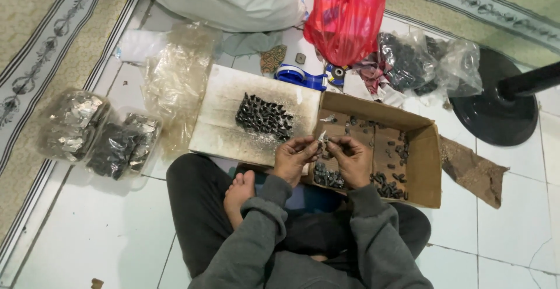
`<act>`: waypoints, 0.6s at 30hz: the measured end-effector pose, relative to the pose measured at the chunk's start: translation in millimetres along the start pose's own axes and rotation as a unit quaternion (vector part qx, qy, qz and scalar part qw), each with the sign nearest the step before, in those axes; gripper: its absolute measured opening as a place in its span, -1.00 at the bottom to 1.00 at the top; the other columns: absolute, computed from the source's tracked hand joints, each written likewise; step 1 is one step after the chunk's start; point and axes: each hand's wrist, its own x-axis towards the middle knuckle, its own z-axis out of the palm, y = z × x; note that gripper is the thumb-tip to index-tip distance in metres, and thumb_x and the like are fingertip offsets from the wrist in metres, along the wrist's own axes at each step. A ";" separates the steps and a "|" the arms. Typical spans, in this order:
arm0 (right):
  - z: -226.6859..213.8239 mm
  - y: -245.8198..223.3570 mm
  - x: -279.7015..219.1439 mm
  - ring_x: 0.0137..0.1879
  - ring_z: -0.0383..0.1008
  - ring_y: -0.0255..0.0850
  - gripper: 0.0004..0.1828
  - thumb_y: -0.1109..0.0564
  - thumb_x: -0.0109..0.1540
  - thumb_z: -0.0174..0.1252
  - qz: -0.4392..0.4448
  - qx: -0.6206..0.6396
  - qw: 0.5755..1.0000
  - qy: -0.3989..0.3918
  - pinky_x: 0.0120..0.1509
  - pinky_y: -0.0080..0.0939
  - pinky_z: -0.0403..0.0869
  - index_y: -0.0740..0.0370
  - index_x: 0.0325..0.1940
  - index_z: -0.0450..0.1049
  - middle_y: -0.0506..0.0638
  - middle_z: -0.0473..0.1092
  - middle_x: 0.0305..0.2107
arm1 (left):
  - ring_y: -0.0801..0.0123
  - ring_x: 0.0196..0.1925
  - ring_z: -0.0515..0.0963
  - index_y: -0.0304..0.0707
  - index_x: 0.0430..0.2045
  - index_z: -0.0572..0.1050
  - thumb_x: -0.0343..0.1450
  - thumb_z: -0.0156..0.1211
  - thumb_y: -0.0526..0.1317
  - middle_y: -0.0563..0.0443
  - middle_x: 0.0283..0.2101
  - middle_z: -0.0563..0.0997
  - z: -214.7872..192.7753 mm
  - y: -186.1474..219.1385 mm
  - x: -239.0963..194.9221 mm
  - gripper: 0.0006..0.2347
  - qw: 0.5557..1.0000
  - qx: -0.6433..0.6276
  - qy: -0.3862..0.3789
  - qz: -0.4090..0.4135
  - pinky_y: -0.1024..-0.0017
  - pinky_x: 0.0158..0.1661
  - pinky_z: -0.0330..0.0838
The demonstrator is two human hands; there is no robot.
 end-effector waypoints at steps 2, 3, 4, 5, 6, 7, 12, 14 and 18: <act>9.9 1.2 -1.3 -0.32 0.62 -0.13 -0.83 0.39 0.24 0.38 -0.004 0.002 1.000 -0.005 -0.26 -0.13 0.62 0.53 -0.11 0.59 0.29 0.56 -0.42 | 0.09 -0.06 0.72 -0.46 -0.05 0.59 0.42 0.44 -0.40 -0.32 -0.11 0.70 -4.9 5.0 0.2 -0.76 1.000 0.006 -0.003 0.019 0.33 -0.11 0.77; 14.4 2.1 -3.1 -0.34 0.61 -0.13 -0.83 0.39 0.24 0.38 -0.006 0.005 1.000 -0.007 -0.28 -0.14 0.61 0.53 -0.10 0.60 0.30 0.56 -0.43 | 0.00 0.04 0.70 -0.47 -0.03 0.59 0.43 0.43 -0.39 -0.36 -0.06 0.69 -7.6 6.7 -0.8 -0.75 0.999 0.015 -0.007 0.035 0.23 -0.04 0.75; 17.3 0.4 -5.8 -0.34 0.61 -0.13 -0.83 0.39 0.24 0.38 -0.006 0.004 1.000 -0.010 -0.28 -0.14 0.61 0.53 -0.10 0.60 0.30 0.56 -0.43 | 0.00 0.04 0.70 -0.47 -0.03 0.59 0.43 0.43 -0.39 -0.36 -0.06 0.69 -7.9 7.8 -3.2 -0.75 0.999 0.013 -0.005 0.037 0.23 -0.04 0.75; 20.5 -1.5 -6.8 -0.33 0.60 -0.15 -0.84 0.38 0.24 0.38 -0.007 -0.002 1.000 -0.009 -0.27 -0.14 0.60 0.52 -0.11 0.61 0.28 0.56 -0.43 | -0.04 0.05 0.69 -0.50 -0.04 0.59 0.40 0.45 -0.42 -0.40 -0.07 0.69 -7.7 9.8 -3.9 -0.73 0.999 -0.002 0.004 0.045 0.19 -0.01 0.76; 23.3 -3.3 -7.6 -0.31 0.60 -0.16 -0.84 0.37 0.24 0.39 -0.008 -0.009 1.000 -0.008 -0.26 -0.14 0.59 0.50 -0.11 0.62 0.26 0.57 -0.43 | -0.08 0.06 0.68 -0.53 -0.04 0.60 0.37 0.48 -0.45 -0.44 -0.07 0.69 -7.2 11.7 -4.4 -0.71 0.998 -0.017 0.013 0.052 0.15 0.01 0.76; 26.6 -6.4 -8.4 -0.31 0.60 -0.16 -0.84 0.37 0.24 0.39 -0.009 -0.010 1.000 -0.010 -0.26 -0.14 0.59 0.50 -0.11 0.62 0.26 0.57 -0.43 | -0.08 0.06 0.68 -0.53 -0.04 0.60 0.37 0.48 -0.45 -0.44 -0.07 0.69 -6.3 13.5 -6.0 -0.71 0.998 -0.019 0.014 0.054 0.15 0.01 0.76; 34.3 -14.3 -12.6 -0.37 0.59 -0.19 -0.85 0.35 0.23 0.40 -0.025 -0.064 0.998 -0.004 -0.34 -0.18 0.58 0.47 -0.13 0.65 0.25 0.57 -0.47 | 0.05 0.02 0.70 -0.51 -0.07 0.62 0.27 0.54 -0.49 -0.40 -0.10 0.71 -3.0 18.8 -12.9 -0.65 0.996 -0.030 0.044 0.069 0.23 0.02 0.74; 37.5 -16.8 -14.7 -0.35 0.60 -0.18 -0.86 0.34 0.23 0.42 -0.028 -0.069 0.997 0.000 -0.32 -0.16 0.59 0.46 -0.14 0.66 0.25 0.58 -0.46 | 0.04 0.01 0.71 -0.51 -0.09 0.63 0.26 0.56 -0.49 -0.41 -0.10 0.71 -4.3 19.4 -12.8 -0.65 0.996 -0.033 0.048 0.073 0.21 0.01 0.74; 37.2 -13.5 -17.8 -0.23 0.66 -0.06 -0.89 0.34 0.27 0.37 -0.055 -0.098 0.994 -0.008 -0.28 -0.12 0.64 0.40 -0.12 0.67 0.28 0.60 -0.37 | 0.01 -0.04 0.72 -0.52 -0.13 0.64 0.24 0.58 -0.48 -0.42 -0.15 0.72 -5.2 17.0 -13.9 -0.66 0.993 -0.033 0.063 0.095 0.19 -0.04 0.76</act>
